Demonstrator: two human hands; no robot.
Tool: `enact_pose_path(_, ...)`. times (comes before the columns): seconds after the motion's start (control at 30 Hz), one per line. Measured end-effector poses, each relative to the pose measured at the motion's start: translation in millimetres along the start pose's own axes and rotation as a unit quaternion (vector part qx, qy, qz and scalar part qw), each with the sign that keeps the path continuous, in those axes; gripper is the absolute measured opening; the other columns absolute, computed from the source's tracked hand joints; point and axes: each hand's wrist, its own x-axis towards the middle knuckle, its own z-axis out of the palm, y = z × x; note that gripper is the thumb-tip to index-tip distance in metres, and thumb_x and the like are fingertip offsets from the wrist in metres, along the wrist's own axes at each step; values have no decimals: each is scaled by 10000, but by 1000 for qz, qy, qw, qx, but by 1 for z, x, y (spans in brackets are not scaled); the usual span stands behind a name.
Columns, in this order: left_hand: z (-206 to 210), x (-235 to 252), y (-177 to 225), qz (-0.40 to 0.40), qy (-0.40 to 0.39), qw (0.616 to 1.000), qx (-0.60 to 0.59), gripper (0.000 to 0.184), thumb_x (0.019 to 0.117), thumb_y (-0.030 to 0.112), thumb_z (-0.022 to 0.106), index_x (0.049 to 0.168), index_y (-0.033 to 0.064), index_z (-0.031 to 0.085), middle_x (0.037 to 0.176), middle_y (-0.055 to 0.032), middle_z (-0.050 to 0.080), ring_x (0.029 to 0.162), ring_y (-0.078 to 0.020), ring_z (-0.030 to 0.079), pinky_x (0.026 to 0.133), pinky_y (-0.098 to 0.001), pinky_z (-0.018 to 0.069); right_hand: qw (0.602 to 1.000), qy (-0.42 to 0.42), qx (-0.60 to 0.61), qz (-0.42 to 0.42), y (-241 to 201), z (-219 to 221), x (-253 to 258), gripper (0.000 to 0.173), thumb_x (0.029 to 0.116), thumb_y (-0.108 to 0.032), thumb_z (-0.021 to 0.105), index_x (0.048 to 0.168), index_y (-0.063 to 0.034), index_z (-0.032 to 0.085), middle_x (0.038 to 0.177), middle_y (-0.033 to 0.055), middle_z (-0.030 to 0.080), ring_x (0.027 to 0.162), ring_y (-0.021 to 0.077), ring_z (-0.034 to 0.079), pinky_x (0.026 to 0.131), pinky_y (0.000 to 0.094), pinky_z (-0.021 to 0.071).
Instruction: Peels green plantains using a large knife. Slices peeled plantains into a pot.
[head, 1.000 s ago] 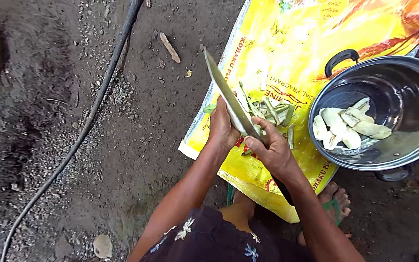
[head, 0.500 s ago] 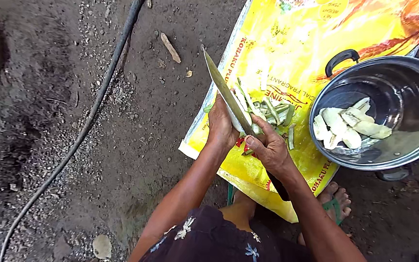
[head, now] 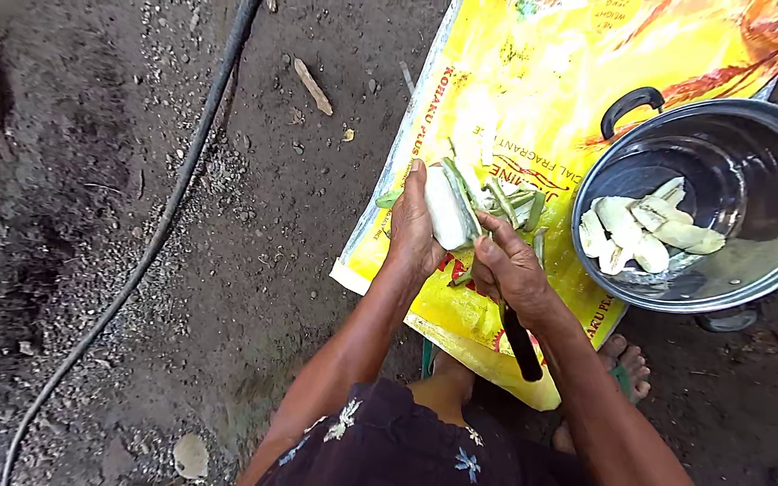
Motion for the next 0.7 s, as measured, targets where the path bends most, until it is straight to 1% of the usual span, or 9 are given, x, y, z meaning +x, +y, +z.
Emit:
enact_pose_path(0.1,-3,2,0,-26,-12,999,-30,480,1109,459,281,1234,113,588,1038,-82,681,955,-188,694,841,-393,598,988,-40,147,37,1,0,0,451,1042,-427,504,1420,-194,430,581,-68,418,442,19,407,456,162,399)
enact_pose_path(0.2,-6,5,-5,-35,-32,997,-62,475,1112,457,258,1212,118,575,1009,-70,678,929,-170,696,821,-367,601,966,-71,238,72,5,-4,-1,453,1020,-503,540,1347,-207,434,578,-61,455,441,28,444,470,167,430)
enact_pose_path(0.3,-10,8,-9,-39,-48,993,-101,507,1113,451,227,1207,102,583,999,-85,686,918,-185,703,804,-366,605,924,-103,354,100,11,-5,-1,384,985,-541,584,1124,-190,514,601,-48,516,474,44,511,519,182,484)
enact_pose_path(0.37,-10,10,-10,-46,-52,993,-100,519,1110,466,219,1225,110,579,1012,-83,682,926,-182,698,809,-359,600,920,-98,365,101,12,-5,0,387,981,-549,583,1075,-179,519,601,-44,518,477,49,518,521,184,489)
enact_pose_path(0.4,-10,10,-10,-49,-49,993,-94,518,1109,471,220,1239,113,571,1021,-81,678,929,-179,695,814,-358,598,932,-83,340,96,10,-4,0,398,986,-550,575,1121,-183,502,600,-49,509,469,44,507,510,178,481)
enact_pose_path(0.53,-8,11,-12,-60,-28,997,-48,512,1094,515,270,1343,133,503,1134,-79,656,1028,-176,672,887,-371,577,983,-36,171,61,-1,-1,-1,590,1022,-483,538,1485,-183,329,587,-86,425,452,13,432,474,155,428)
enact_pose_path(0.6,-9,11,-13,-45,-9,998,-32,457,1103,457,318,1398,140,462,1157,-82,642,1036,-178,664,894,-370,571,997,-28,65,36,-4,2,-2,656,1027,-372,523,1576,-146,245,589,-98,389,455,2,401,460,153,399)
enact_pose_path(0.63,-7,10,-12,-36,13,999,-27,422,1106,428,335,1387,143,468,1134,-78,646,1011,-172,667,873,-366,574,999,-20,10,26,-3,4,-2,692,1009,-311,543,1600,-122,238,584,-96,392,460,3,393,460,165,382)
enact_pose_path(0.7,-6,10,-8,-15,37,999,-27,382,1110,389,347,1370,141,476,1120,-71,648,1009,-161,667,874,-361,575,997,-2,-81,13,0,8,-1,755,966,-307,622,1604,-111,270,602,-94,462,484,-9,393,476,177,366)
